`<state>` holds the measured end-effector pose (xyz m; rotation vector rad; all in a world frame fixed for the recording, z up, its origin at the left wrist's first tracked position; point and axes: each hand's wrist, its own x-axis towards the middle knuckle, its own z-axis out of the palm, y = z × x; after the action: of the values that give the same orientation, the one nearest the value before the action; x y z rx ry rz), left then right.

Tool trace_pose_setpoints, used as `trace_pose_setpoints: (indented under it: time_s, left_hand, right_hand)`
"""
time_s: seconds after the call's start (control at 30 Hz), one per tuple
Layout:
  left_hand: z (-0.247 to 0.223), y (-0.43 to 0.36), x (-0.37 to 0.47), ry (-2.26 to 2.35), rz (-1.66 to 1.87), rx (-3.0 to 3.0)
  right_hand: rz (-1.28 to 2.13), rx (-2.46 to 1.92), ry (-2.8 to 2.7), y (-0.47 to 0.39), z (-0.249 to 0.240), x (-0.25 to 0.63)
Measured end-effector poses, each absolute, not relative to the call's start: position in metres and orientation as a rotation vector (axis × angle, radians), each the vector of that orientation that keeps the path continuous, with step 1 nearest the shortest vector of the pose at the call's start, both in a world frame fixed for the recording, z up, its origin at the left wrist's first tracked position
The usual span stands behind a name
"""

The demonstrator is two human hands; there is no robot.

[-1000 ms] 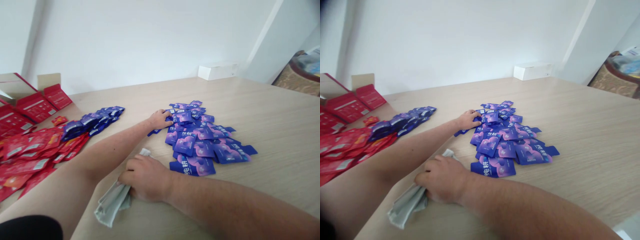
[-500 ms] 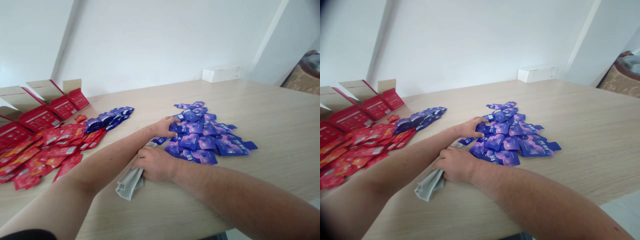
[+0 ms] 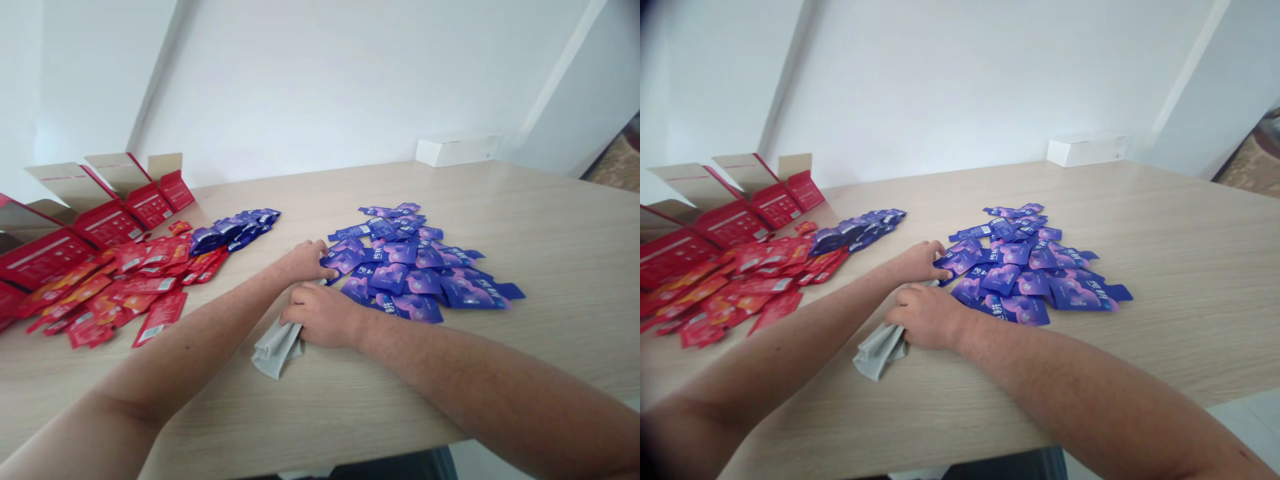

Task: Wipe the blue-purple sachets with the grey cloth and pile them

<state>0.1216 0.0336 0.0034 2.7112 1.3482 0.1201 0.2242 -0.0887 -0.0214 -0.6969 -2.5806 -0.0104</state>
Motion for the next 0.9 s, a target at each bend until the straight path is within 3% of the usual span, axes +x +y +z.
trace_pose_setpoints:
  time_s: [0.23,0.53,0.73,0.9]
  left_hand:
    - [0.009,0.026,0.132,1.338,-0.075,2.766]
    - [0.028,0.020,0.124,0.989,0.248,2.663]
    - [0.034,0.022,0.068,1.347,0.506,2.261]
    - [0.020,0.013,0.005,1.377,0.369,1.966]
  right_hand:
    - [-0.013,-0.687,-2.597,-0.089,-0.022,0.223]
    - [0.028,-0.713,-2.602,-0.090,-0.021,0.224]
    - [0.057,-0.707,-2.614,-0.091,-0.020,0.223]
    - [0.115,-0.720,-2.527,-0.104,-0.014,0.213]
